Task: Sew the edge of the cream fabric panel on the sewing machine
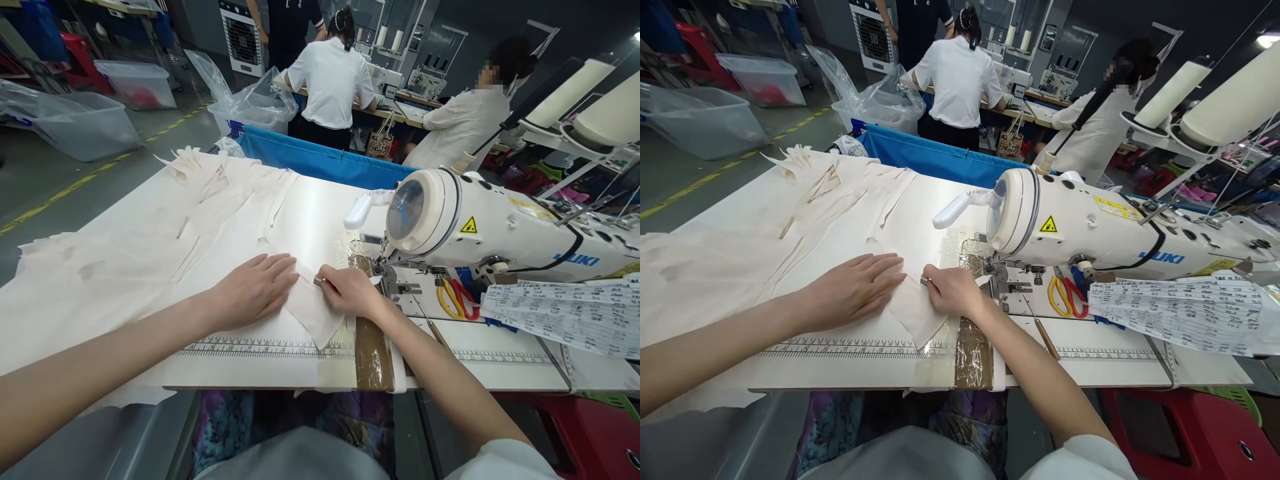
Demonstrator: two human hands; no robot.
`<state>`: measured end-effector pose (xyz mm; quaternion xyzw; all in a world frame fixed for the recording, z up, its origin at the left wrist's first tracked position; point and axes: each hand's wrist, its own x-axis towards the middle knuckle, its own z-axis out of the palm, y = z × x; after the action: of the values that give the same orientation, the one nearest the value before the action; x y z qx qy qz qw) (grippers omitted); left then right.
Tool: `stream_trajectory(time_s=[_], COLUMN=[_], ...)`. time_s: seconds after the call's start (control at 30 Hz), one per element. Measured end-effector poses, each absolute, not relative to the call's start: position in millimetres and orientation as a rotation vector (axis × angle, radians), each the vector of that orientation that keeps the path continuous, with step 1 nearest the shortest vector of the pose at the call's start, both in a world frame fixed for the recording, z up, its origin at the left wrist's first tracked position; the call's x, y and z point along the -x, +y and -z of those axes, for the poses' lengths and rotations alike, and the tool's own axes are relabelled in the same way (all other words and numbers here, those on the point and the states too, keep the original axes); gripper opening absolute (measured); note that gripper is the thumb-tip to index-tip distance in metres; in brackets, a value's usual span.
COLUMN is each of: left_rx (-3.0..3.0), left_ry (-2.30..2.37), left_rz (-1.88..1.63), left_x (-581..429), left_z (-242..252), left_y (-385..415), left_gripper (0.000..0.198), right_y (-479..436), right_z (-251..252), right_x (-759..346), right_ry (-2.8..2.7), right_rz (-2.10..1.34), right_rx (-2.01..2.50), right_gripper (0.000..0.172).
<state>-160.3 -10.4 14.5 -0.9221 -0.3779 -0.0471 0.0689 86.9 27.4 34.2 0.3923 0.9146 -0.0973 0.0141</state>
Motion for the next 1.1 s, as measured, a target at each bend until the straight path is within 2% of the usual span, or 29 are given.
stream_trajectory(time_s=[0.3, 0.83, 1.1], left_rx=[2.747, 2.720, 2.674], left_ry=[-1.065, -1.037, -1.030], left_rz=[0.311, 0.287, 0.491], left_x=[135, 135, 115], left_z=[0, -4, -5], left_y=[-29, -30, -30], left_gripper=[0.046, 0.042, 0.037], right_y=[25, 22, 21], right_z=[-22, -33, -36], right_x=[-86, -100, -111], right_ry=[2.922, 2.875, 2.839], right_rz=[0.481, 0.216, 0.215], right_rx=[-1.337, -1.158, -1.144], right_gripper=[0.023, 0.023, 0.022])
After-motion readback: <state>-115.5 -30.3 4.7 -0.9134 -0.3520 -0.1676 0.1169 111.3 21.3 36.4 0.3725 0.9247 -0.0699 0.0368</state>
